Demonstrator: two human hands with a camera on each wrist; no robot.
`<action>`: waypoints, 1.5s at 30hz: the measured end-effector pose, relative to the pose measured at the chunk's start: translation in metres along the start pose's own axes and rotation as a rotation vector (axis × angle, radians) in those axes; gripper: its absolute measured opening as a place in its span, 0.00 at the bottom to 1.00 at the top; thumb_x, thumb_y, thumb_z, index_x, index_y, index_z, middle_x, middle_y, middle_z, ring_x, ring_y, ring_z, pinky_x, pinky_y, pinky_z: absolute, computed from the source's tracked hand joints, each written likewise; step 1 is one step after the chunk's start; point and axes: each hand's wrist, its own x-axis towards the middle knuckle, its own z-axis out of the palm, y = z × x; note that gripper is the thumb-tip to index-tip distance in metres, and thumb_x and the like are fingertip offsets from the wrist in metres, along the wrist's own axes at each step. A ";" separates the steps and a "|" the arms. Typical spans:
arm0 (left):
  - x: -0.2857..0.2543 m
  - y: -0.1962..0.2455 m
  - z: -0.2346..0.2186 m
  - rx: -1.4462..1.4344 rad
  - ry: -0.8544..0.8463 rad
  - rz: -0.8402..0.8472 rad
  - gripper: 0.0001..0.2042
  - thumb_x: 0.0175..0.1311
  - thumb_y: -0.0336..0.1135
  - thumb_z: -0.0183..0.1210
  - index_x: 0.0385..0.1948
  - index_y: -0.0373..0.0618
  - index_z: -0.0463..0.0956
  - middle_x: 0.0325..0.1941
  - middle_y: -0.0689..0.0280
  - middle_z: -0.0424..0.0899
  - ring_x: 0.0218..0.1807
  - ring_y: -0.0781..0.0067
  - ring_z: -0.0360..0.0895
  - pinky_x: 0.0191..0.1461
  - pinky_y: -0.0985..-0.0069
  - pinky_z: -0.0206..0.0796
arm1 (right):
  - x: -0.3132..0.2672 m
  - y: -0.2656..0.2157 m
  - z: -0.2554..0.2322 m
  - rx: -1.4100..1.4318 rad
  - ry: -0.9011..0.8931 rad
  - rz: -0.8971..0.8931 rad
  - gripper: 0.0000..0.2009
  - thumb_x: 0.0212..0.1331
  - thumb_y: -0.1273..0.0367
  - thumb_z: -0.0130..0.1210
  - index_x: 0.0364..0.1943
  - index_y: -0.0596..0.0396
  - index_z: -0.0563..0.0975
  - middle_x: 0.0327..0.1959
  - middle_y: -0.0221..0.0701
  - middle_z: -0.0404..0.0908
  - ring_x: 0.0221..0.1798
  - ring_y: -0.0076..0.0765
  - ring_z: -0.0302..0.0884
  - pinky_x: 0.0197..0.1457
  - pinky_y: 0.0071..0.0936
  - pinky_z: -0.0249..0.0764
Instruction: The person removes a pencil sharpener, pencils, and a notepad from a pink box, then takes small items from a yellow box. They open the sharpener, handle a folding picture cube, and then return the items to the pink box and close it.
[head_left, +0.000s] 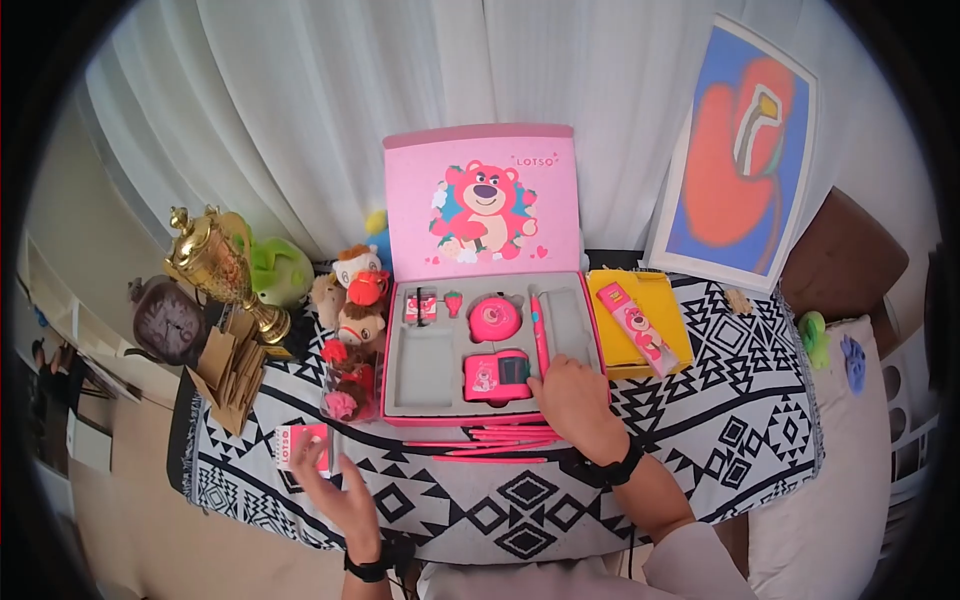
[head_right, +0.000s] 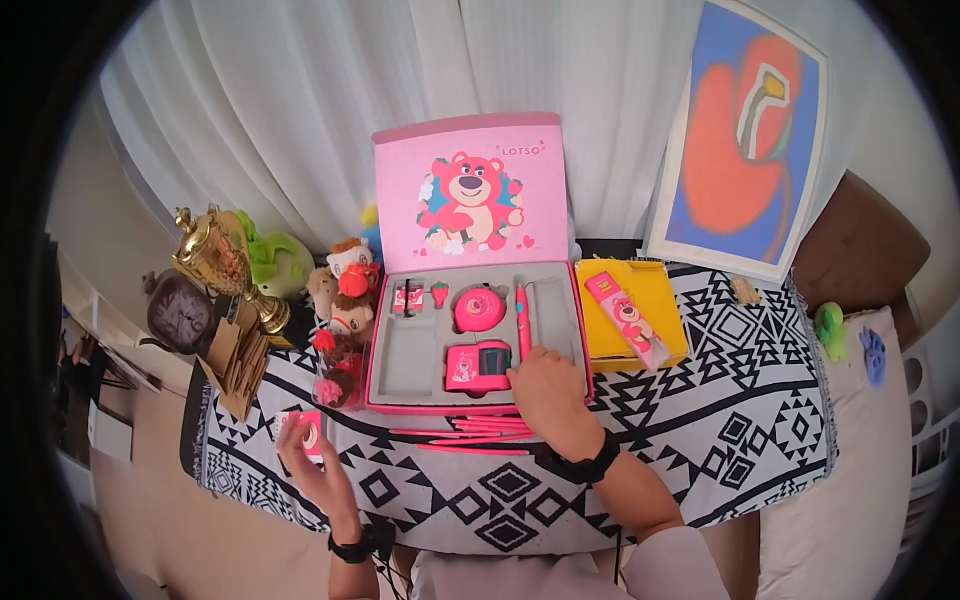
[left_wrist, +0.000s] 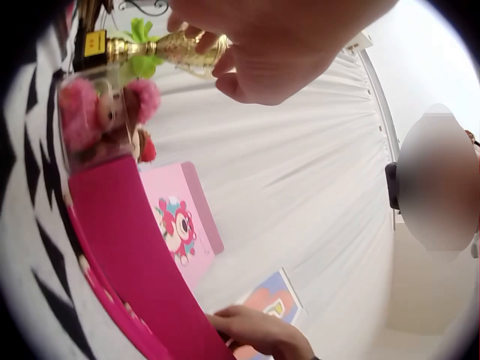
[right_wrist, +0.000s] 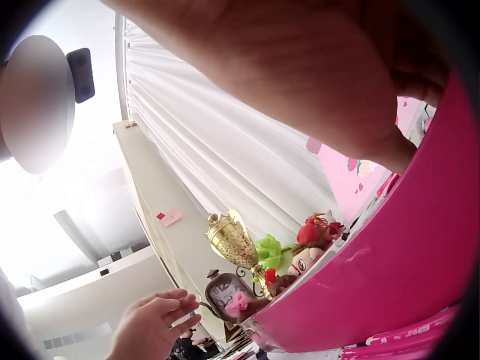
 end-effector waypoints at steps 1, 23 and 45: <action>-0.006 0.007 0.004 -0.085 -0.037 0.015 0.15 0.53 0.18 0.53 0.44 0.36 0.72 0.53 0.51 0.73 0.58 0.52 0.68 0.64 0.62 0.57 | 0.000 0.000 0.000 -0.002 -0.002 0.000 0.20 0.57 0.58 0.59 0.37 0.64 0.73 0.28 0.47 0.80 0.32 0.55 0.81 0.35 0.45 0.77; -0.048 0.039 0.047 -0.098 -0.934 0.401 0.27 0.48 0.32 0.67 0.52 0.36 0.70 0.56 0.52 0.69 0.60 0.48 0.66 0.65 0.59 0.58 | 0.028 0.016 0.026 0.345 -0.016 0.175 0.24 0.54 0.51 0.60 0.29 0.64 0.78 0.28 0.47 0.79 0.33 0.53 0.80 0.37 0.44 0.76; -0.059 0.035 0.047 -0.038 -0.964 0.466 0.31 0.52 0.40 0.67 0.57 0.37 0.66 0.60 0.50 0.65 0.66 0.44 0.59 0.68 0.56 0.56 | 0.029 0.005 0.044 0.366 0.273 0.111 0.09 0.56 0.68 0.55 0.33 0.62 0.78 0.34 0.48 0.77 0.35 0.57 0.79 0.38 0.50 0.75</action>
